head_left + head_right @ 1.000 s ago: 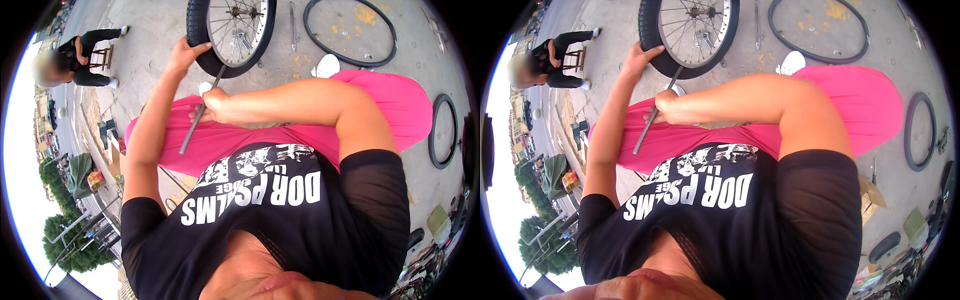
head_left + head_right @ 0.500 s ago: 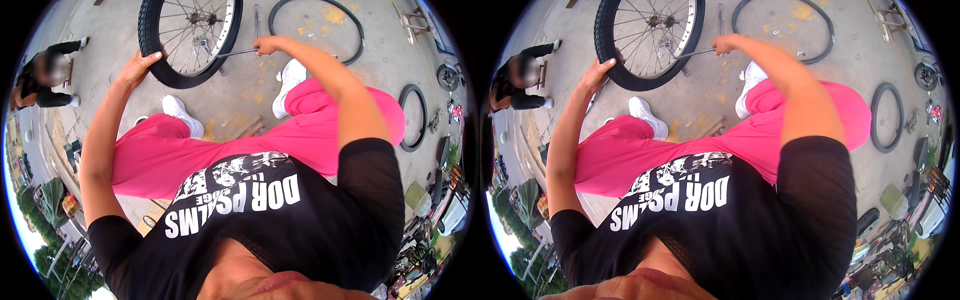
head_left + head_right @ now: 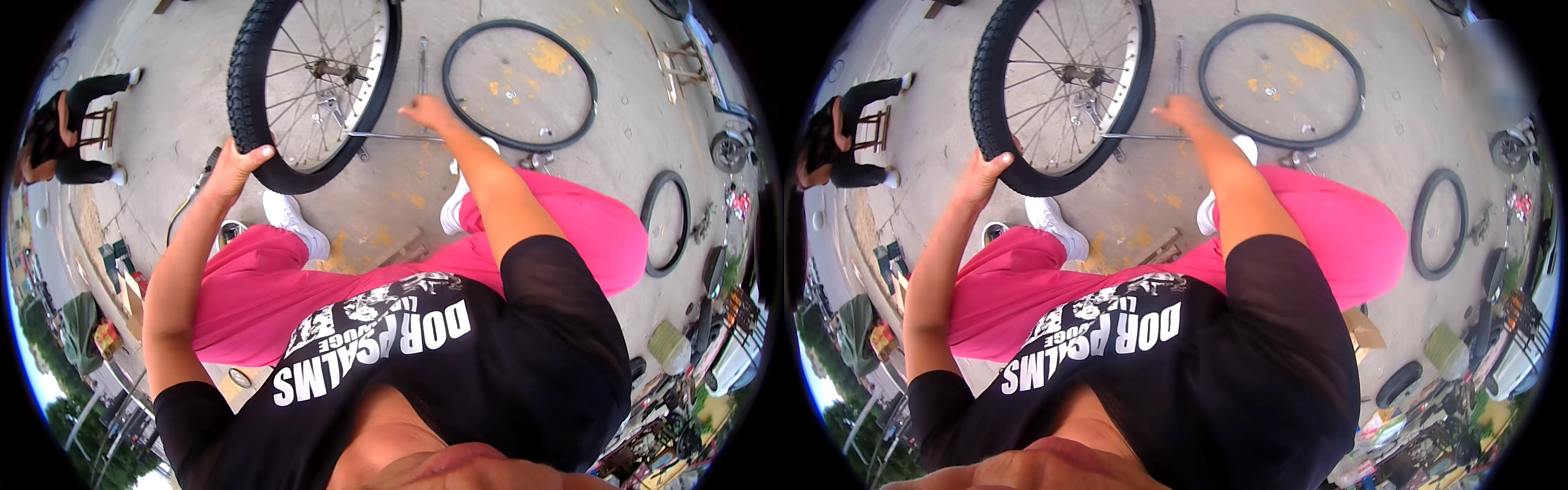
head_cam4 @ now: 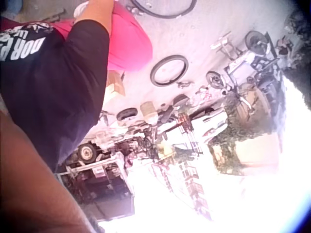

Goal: The person removes the old tire and inner tube from a bicycle wheel using a tire lever, then installs a new tire and inner tube onto the wheel rim.

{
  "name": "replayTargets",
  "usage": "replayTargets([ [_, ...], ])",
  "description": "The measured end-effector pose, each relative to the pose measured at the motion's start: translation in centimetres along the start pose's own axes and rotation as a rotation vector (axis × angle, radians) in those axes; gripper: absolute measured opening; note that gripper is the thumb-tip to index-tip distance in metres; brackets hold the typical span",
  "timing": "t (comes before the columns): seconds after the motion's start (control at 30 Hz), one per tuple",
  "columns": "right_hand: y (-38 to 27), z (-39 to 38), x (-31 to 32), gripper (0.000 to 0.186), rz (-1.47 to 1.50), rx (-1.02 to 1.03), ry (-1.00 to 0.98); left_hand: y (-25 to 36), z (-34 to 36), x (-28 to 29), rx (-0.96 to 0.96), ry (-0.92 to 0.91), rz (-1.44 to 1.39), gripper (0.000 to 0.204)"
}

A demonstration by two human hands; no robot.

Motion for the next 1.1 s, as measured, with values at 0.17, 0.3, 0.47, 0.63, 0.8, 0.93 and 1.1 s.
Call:
replayTargets([
  [0.17,5.9,-2.3,6.7,0.051,-0.266,-0.327,0.338,-0.9,0.0,0.1,0.035,0.068,-0.053,0.054],
  [0.3,9.6,-1.6,5.1,0.040,-0.188,-0.327,0.218,-1.0,-0.4,-0.2,0.028,0.047,-0.095,0.050],
  [0.47,13.3,1.9,10.2,0.034,-0.090,-0.246,0.325,-1.3,-3.9,-2.3,0.065,-0.331,0.010,0.059],
  [0.63,18.2,0.9,20.4,0.023,0.321,-0.391,0.032,0.3,-5.1,-1.1,-0.032,-0.546,0.269,0.105],
  [0.8,19.8,-3.2,33.2,0.016,0.462,-0.531,0.149,2.2,-4.0,0.3,-0.087,-0.371,-0.044,0.092],
  [0.93,22.2,-5.0,44.5,0.013,0.817,-0.371,0.402,2.0,-3.3,1.0,0.020,-0.277,-0.226,0.078],
  [1.1,25.5,-12.9,63.3,0.020,0.969,-0.398,0.780,2.0,-3.7,1.6,0.044,-0.295,-0.279,0.085],
])
Point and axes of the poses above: each hand's wrist, its own z-axis towards the middle knuckle, its own x-axis out of the back of the hand, y = z × x, the point moved 10 cm from there along z, towards the middle knuckle, and after that the axes turned 2 degrees about x, right-handed, at the moved point
